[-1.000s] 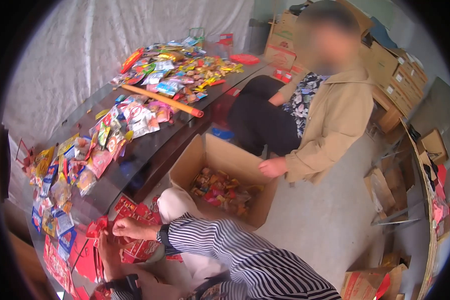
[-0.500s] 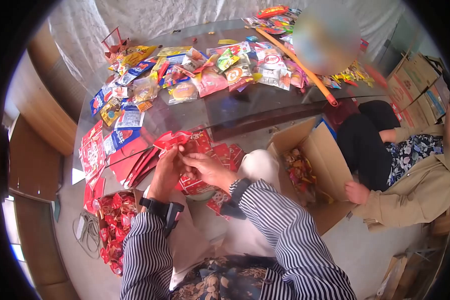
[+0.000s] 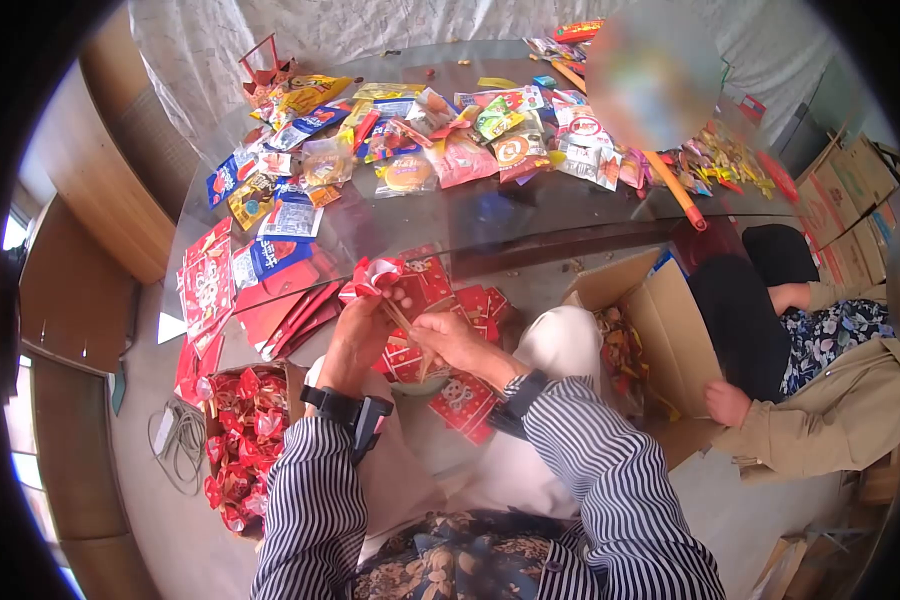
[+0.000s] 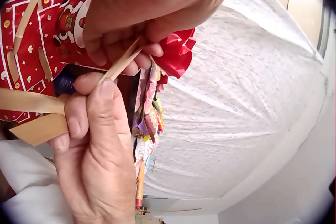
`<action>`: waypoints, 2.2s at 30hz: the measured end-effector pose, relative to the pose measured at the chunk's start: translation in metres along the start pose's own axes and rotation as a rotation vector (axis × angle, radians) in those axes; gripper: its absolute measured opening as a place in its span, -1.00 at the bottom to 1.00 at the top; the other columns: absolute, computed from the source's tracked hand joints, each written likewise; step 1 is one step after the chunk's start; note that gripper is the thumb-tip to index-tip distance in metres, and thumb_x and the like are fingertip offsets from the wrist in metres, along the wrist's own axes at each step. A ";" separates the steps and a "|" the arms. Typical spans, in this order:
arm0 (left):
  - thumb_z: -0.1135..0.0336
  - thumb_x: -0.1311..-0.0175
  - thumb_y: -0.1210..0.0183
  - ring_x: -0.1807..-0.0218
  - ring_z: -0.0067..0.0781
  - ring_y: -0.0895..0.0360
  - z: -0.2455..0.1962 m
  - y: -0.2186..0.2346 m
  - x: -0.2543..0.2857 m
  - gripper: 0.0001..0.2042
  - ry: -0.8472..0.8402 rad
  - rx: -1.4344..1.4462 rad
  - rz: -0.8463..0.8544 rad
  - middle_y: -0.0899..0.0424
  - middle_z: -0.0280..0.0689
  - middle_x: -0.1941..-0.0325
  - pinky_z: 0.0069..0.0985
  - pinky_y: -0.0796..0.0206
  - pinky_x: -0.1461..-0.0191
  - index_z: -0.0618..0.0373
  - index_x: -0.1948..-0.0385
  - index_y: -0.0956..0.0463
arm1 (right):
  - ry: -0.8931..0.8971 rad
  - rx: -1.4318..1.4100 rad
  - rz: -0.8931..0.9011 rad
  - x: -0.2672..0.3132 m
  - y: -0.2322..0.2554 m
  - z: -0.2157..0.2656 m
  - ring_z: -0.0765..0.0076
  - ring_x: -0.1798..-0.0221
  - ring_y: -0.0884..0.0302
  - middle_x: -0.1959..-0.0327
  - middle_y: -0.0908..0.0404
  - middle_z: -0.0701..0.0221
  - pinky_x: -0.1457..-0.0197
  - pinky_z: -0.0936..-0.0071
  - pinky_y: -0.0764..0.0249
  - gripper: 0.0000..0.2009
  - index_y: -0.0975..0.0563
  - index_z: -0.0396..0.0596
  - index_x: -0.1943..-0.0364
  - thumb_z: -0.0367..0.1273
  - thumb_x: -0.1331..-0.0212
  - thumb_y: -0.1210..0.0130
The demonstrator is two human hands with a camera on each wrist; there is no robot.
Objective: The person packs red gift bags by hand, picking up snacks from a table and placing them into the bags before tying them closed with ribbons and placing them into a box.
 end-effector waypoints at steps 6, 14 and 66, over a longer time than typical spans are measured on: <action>0.34 -0.43 0.03 0.19 -0.30 -0.63 -0.003 -0.003 0.000 -0.84 -0.066 -0.217 -0.078 -0.65 -0.23 0.28 -0.35 -0.51 0.08 0.18 0.26 -0.52 | 0.447 0.363 -0.481 0.013 0.017 0.034 0.46 0.35 -0.53 0.45 -0.54 0.34 0.27 0.48 -0.41 -0.86 -0.56 -0.20 0.26 -0.38 -0.29 -0.11; 0.39 -0.36 -0.02 0.32 -0.45 -0.59 -0.023 -0.033 0.016 -0.82 -0.319 -1.071 -0.226 -0.69 -0.18 0.39 -0.42 -0.38 0.27 0.28 0.28 -0.59 | 0.824 0.483 -0.634 0.033 0.013 0.112 0.24 0.13 -0.57 0.09 -0.57 0.27 0.08 0.43 -0.50 -0.75 -0.55 -0.14 0.05 -0.57 -0.18 -0.15; 0.44 -0.36 0.00 0.39 -0.38 -0.54 0.002 -0.007 0.004 -0.78 0.053 -0.022 0.128 -0.60 -0.25 0.49 -0.44 -0.39 0.22 0.24 0.51 -0.53 | 0.126 -0.218 -0.100 0.004 -0.006 0.028 0.70 0.52 -0.19 0.49 -0.38 0.61 0.47 0.64 -0.19 -0.86 -0.49 -0.07 0.20 -0.31 -0.44 0.01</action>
Point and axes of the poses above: each hand's wrist, its own x-axis away from the middle knuckle, its own y-axis out of the back of the hand, z = x × y, the point moved 6 cm from there along -x, towards the middle knuckle
